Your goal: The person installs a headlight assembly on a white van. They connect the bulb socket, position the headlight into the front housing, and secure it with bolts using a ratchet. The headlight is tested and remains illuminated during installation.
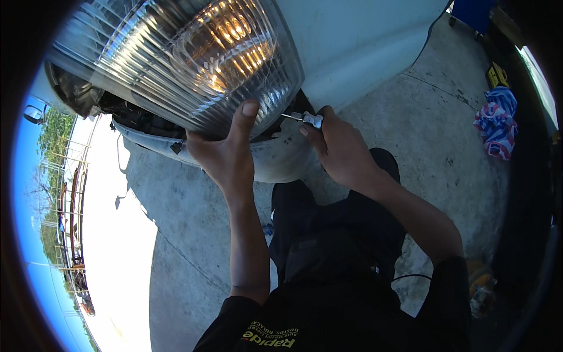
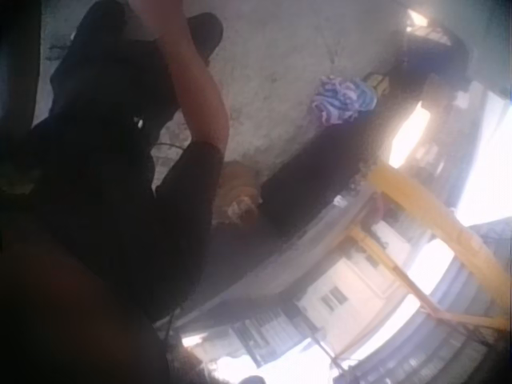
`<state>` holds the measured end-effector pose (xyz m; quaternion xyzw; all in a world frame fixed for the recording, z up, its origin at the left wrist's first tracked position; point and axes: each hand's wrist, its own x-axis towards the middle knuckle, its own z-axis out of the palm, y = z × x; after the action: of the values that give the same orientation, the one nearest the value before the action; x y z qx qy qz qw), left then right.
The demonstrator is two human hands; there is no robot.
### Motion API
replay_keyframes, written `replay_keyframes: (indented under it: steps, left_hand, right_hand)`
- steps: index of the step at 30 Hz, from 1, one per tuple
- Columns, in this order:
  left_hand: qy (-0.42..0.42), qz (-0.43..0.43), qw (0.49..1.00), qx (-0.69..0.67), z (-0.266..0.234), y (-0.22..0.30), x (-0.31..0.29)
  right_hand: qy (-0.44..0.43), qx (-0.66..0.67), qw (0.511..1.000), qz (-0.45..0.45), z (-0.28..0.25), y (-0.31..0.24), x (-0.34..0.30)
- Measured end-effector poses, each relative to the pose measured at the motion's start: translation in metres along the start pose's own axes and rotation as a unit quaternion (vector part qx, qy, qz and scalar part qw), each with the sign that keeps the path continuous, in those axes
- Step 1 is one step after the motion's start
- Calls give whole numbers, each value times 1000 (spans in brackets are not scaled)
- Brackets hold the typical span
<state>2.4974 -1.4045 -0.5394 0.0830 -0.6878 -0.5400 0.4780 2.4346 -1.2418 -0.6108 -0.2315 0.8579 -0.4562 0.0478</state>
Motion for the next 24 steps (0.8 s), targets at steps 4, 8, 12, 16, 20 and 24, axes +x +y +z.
replay_keyframes:
  steps: [4, 8, 12, 16, 20, 24]
  left_hand:
    - [-2, 12, 1000, -5, 1, 0, 0]
    - [0, 9, 1000, -6, 0, 1, 1]
    - [5, 9, 1000, -14, 1, 1, 1]
    - [3, 13, 1000, -19, 2, 1, 0]
    - [3, -13, 1000, 13, -1, 2, -4]
    - [-8, -27, 999, 27, -4, 1, -6]
  right_hand:
    - [-90, 255, 956, 116, -6, 5, 6]
    - [-95, 314, 930, 163, -8, 5, 9]
    - [-8, 7, 1000, -3, -1, 4, 0]
    - [-104, 318, 931, 148, -1, 11, 6]
    - [-37, 171, 985, -8, 2, 6, -2]
    - [-12, 72, 997, -14, -2, -4, -14]
